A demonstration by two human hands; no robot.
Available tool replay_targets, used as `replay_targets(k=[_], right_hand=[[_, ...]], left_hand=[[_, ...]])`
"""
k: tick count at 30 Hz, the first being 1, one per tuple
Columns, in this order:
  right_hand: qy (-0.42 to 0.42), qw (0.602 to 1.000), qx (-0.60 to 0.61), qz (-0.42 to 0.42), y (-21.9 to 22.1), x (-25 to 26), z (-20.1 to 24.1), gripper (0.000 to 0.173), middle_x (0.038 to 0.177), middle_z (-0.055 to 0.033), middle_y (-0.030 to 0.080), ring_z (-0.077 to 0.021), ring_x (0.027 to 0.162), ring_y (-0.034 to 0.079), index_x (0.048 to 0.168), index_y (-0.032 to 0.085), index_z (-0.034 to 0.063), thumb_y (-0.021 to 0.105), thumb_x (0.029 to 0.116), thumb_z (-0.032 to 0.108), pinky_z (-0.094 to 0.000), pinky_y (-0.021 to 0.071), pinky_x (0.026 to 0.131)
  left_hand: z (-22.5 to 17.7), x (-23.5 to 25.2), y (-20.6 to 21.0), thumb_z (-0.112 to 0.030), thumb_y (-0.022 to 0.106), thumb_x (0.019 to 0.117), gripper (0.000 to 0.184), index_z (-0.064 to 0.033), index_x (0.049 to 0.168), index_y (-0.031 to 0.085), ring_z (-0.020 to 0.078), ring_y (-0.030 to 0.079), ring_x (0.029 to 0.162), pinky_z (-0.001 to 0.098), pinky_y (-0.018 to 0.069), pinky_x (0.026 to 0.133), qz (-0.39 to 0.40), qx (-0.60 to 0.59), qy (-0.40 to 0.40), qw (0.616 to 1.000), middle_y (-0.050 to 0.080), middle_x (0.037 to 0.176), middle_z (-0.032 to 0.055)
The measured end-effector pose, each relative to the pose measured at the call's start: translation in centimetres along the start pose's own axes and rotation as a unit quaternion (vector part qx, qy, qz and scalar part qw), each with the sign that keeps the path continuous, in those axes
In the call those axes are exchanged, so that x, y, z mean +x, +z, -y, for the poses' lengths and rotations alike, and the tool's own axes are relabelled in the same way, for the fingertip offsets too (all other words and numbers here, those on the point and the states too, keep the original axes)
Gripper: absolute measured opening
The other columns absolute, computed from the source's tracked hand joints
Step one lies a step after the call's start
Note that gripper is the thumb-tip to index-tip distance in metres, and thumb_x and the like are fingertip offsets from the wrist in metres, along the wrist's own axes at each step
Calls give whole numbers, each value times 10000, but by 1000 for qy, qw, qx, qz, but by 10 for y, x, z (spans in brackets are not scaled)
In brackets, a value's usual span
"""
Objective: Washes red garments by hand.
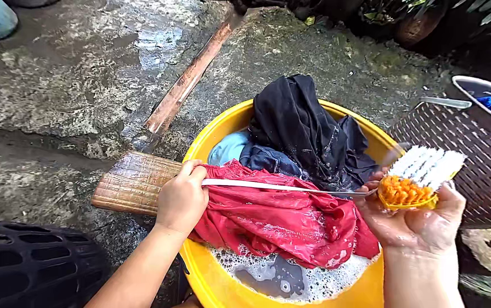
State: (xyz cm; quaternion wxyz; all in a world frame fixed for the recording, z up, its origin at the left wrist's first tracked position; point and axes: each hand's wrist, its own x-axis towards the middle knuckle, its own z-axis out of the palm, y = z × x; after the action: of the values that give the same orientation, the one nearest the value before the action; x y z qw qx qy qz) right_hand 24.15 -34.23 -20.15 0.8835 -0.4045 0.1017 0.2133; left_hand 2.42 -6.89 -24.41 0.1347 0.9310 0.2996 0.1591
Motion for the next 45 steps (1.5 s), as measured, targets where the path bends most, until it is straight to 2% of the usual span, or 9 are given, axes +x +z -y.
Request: replay_targets(k=[3,6,11,15,19,27,34,38,45], right_hand=[[-2,995,-44,-86,-33,11,-13,477,925,1,706,-149,852,713,1051,575,224,243,1052,567,-376,613,738],[63,957,-203,-199,-71,24,-31,408,948,-37,654,-168,843,685,1139,520,143,338,1073,501,-383,600,710],[-42,800,-552,-233,-55,4,-57,414,1005,-177,684,-248,871,661,1211,656,-30,689,992,320,-472,541,816],[-92,779,-620,12,35,-49,-121,472,920,-135,707,-231,771,712,1293,585,-14,721,950,281,-473,617,720],[-128,623,-745,201,68,-81,-203,689,1124,-165,710,-310,901,729,1422,596,89,756,881,483,-493,603,762],[61,509,-847,-140,-106,6,-91,663,1255,-260,669,-426,1173,666,1443,500,24,619,996,498,-604,522,969],[-53,674,-736,30,54,-75,-154,675,1160,-181,712,-318,973,727,1428,545,27,713,923,443,-538,594,847],[-43,593,-765,247,98,-110,-206,752,1200,-189,684,-313,908,724,1612,379,284,659,948,498,-477,595,754],[40,540,-837,-77,-59,-11,-119,769,1253,-252,683,-444,1102,690,1634,313,206,630,987,475,-648,535,914]], left_hand=[[15,1,12,-286,772,839,261,-85,1002,737,377,676,1071,603,556,812,97,19,12,995,617,1374,143],[30,-4,20,-695,559,890,608,-191,1187,724,380,302,1520,677,204,1199,168,-36,60,983,420,1603,122],[47,-15,14,-482,303,1071,525,-232,1313,695,348,293,1534,634,191,1231,142,-101,75,982,417,1608,119],[46,-33,27,-402,470,981,475,-199,1369,655,354,301,1530,649,185,1220,116,-25,81,990,446,1598,80],[51,-45,32,-397,430,923,530,-97,1257,712,358,351,1509,662,204,1204,80,40,86,992,490,1567,88],[50,-47,39,-316,410,954,491,-154,1304,714,370,385,1492,673,213,1197,60,75,84,992,470,1588,72],[52,-41,23,-208,419,945,418,-67,1108,778,479,467,1396,714,212,1173,-30,-6,36,999,681,1345,113],[82,-31,1,-202,397,978,436,-25,1135,764,509,459,1391,724,159,1184,-69,19,-14,997,700,1297,151],[101,-38,17,-190,371,958,486,-153,1274,738,403,521,1384,721,214,1167,-65,36,42,996,672,1376,53]])
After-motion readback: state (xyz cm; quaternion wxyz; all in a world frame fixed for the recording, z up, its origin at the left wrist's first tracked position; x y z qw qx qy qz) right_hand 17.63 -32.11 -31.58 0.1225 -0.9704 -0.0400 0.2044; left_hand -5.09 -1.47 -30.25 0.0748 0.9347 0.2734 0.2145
